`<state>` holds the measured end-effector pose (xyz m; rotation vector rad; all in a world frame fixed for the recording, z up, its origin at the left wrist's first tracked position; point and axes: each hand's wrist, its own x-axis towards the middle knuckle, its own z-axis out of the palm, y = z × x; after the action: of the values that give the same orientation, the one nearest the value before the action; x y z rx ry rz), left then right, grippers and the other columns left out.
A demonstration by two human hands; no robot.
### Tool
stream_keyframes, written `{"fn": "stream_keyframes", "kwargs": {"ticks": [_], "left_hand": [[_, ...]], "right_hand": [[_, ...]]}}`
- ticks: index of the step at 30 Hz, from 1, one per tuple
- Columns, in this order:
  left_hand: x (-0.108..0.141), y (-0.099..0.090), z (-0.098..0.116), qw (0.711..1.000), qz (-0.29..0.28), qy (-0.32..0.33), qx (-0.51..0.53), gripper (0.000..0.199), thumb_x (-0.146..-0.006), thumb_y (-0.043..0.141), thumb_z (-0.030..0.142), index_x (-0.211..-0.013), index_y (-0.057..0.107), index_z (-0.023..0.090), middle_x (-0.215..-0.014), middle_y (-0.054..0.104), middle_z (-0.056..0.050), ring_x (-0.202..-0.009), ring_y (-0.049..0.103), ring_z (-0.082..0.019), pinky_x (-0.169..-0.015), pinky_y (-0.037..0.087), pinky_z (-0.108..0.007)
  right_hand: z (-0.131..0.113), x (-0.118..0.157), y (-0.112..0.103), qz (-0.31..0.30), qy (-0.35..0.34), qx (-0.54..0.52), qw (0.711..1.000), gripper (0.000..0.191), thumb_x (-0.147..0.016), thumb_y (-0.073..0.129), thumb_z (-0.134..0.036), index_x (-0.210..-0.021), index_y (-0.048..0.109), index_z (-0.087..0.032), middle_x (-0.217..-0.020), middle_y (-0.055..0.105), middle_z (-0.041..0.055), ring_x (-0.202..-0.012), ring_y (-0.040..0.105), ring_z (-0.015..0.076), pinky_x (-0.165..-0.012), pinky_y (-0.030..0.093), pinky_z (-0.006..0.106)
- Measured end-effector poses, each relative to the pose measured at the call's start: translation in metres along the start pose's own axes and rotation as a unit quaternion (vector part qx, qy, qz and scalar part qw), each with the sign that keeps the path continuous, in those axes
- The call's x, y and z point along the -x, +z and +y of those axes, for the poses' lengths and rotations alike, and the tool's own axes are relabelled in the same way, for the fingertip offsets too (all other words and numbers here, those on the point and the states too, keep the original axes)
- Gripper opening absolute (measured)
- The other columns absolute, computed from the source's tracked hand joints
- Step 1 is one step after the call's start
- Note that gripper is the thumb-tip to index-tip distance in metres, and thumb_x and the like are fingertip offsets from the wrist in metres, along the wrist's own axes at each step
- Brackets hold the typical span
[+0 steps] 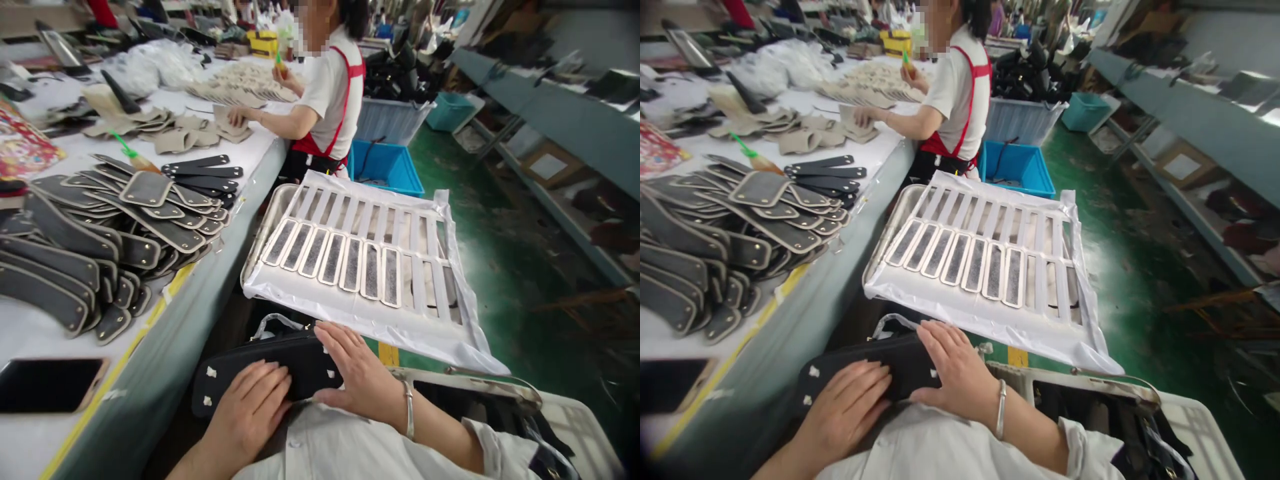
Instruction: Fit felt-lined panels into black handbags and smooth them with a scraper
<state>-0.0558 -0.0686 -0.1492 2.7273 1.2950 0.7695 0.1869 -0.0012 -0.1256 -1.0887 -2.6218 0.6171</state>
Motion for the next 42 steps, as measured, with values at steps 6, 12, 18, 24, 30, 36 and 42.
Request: {"fn": "stream_keyframes", "kwargs": {"ticks": [6,12,18,24,30,36,42], "left_hand": [[0.064,-0.035,-0.051,0.951,-0.039,-0.307,0.005,0.074,-0.076,0.066,0.043,-0.138,0.034,0.019,-0.134,0.047,-0.013,-0.121,0.047,-0.029,-0.101,0.041,-0.047],[0.089,-0.021,-0.057,0.836,-0.022,-0.422,0.349,0.106,-0.062,0.069,0.064,-0.144,0.017,0.023,-0.144,0.033,-0.016,-0.128,0.038,-0.032,-0.106,0.031,-0.049],[0.088,-0.008,-0.051,0.784,0.058,-0.449,0.424,0.097,-0.063,0.073,0.055,-0.139,0.024,0.022,-0.142,0.034,-0.015,-0.126,0.039,-0.031,-0.107,0.030,-0.049],[0.089,-0.009,-0.051,0.782,0.079,-0.442,0.433,0.089,-0.067,0.072,0.044,-0.138,0.023,0.023,-0.142,0.034,-0.014,-0.125,0.041,-0.029,-0.105,0.033,-0.048],[0.091,-0.005,-0.046,0.768,0.114,-0.436,0.456,0.085,-0.070,0.071,0.037,-0.138,0.022,0.023,-0.141,0.036,-0.013,-0.125,0.041,-0.029,-0.104,0.036,-0.048],[0.100,-0.007,-0.049,0.746,0.120,-0.401,0.518,0.073,-0.082,0.058,0.046,-0.141,0.022,0.021,-0.145,0.032,-0.013,-0.131,0.035,-0.028,-0.109,0.030,-0.047],[0.102,-0.005,-0.049,0.769,0.120,-0.450,0.437,0.046,-0.095,0.032,0.037,-0.138,0.030,0.020,-0.143,0.037,-0.011,-0.132,0.034,-0.022,-0.110,0.030,-0.044]], "right_hand": [[-0.003,-0.016,0.017,-0.076,-0.025,0.073,0.994,0.086,-0.069,0.067,-0.061,-0.137,0.040,-0.015,-0.138,0.043,0.0117,-0.127,0.035,0.0273,-0.110,0.026,0.044],[-0.012,-0.025,0.032,-0.025,-0.061,0.148,0.987,0.085,-0.075,0.051,-0.071,-0.132,0.046,-0.008,-0.132,0.048,0.0176,-0.126,0.037,0.0339,-0.109,0.017,0.054],[-0.041,-0.050,0.045,-0.043,-0.069,0.173,0.982,0.092,-0.076,0.044,-0.074,-0.136,0.041,-0.004,-0.136,0.043,0.0209,-0.131,0.028,0.0355,-0.110,0.011,0.054],[-0.057,-0.069,0.054,-0.082,-0.087,0.147,0.982,0.082,-0.082,0.045,-0.066,-0.140,0.035,-0.010,-0.143,0.035,0.0175,-0.129,0.031,0.0341,-0.107,0.020,0.051],[-0.072,-0.079,0.059,-0.082,-0.084,0.147,0.982,0.069,-0.086,0.044,-0.059,-0.140,0.037,-0.017,-0.143,0.036,0.0145,-0.127,0.034,0.0325,-0.104,0.024,0.049],[-0.090,-0.087,0.069,-0.083,-0.091,0.151,0.981,0.066,-0.088,0.042,-0.058,-0.141,0.035,-0.019,-0.144,0.035,0.0136,-0.128,0.033,0.0322,-0.103,0.025,0.049],[-0.106,-0.102,0.081,-0.081,-0.101,0.148,0.981,0.064,-0.088,0.042,-0.055,-0.141,0.035,-0.019,-0.145,0.032,0.0126,-0.129,0.032,0.0319,-0.103,0.025,0.049]]}}
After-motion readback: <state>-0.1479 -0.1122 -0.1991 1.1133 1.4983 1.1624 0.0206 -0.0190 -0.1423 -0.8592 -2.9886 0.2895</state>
